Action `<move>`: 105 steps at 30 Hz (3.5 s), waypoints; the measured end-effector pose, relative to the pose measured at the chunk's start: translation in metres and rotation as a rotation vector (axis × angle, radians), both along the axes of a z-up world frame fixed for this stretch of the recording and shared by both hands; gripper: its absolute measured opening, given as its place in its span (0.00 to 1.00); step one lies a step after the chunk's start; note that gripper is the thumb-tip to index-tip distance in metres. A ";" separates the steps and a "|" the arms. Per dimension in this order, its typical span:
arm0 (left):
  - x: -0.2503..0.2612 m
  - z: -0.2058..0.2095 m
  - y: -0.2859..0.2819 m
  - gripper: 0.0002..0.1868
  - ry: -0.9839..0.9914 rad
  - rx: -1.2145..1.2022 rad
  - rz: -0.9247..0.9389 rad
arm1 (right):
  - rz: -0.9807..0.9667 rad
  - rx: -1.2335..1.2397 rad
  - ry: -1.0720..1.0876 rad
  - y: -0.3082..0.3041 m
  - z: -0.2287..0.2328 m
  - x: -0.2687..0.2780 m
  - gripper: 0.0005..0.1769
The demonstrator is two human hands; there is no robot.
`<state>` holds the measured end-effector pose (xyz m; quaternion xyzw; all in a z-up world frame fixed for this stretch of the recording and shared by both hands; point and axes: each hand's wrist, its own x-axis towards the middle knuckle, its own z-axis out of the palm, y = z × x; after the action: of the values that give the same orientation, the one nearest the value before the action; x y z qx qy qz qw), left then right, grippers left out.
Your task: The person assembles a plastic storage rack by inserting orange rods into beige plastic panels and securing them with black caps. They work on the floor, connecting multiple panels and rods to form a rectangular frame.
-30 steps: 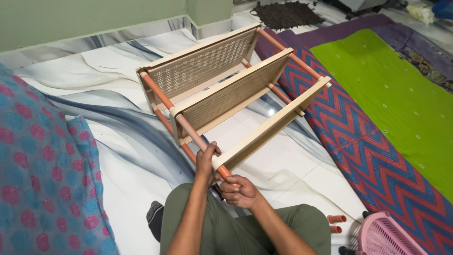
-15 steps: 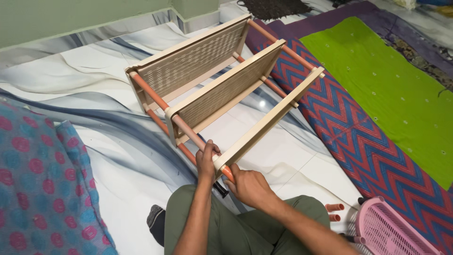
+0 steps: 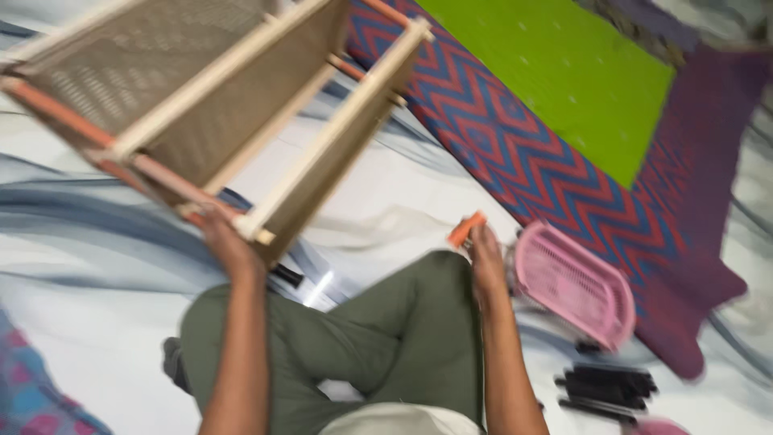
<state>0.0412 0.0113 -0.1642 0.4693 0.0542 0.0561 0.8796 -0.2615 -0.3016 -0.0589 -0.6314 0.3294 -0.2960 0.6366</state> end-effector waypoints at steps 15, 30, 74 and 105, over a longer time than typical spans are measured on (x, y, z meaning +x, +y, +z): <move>-0.016 0.037 0.018 0.28 0.038 0.064 -0.086 | -0.085 -0.856 0.830 -0.135 -0.047 -0.035 0.21; -0.004 0.007 0.018 0.30 -0.004 0.082 -0.113 | 0.015 -0.979 0.914 -0.124 -0.021 0.010 0.31; -0.005 0.031 -0.002 0.24 -0.083 0.215 -0.064 | 0.131 -0.314 0.361 -0.077 -0.080 0.091 0.19; 0.010 0.003 0.026 0.17 0.078 -0.164 -0.190 | 0.047 -0.866 0.768 -0.142 0.013 0.040 0.26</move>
<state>0.0516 0.0377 -0.1614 0.4008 0.0482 -0.0507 0.9135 -0.2219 -0.4433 -0.0464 -0.9036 0.3718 -0.1391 0.1613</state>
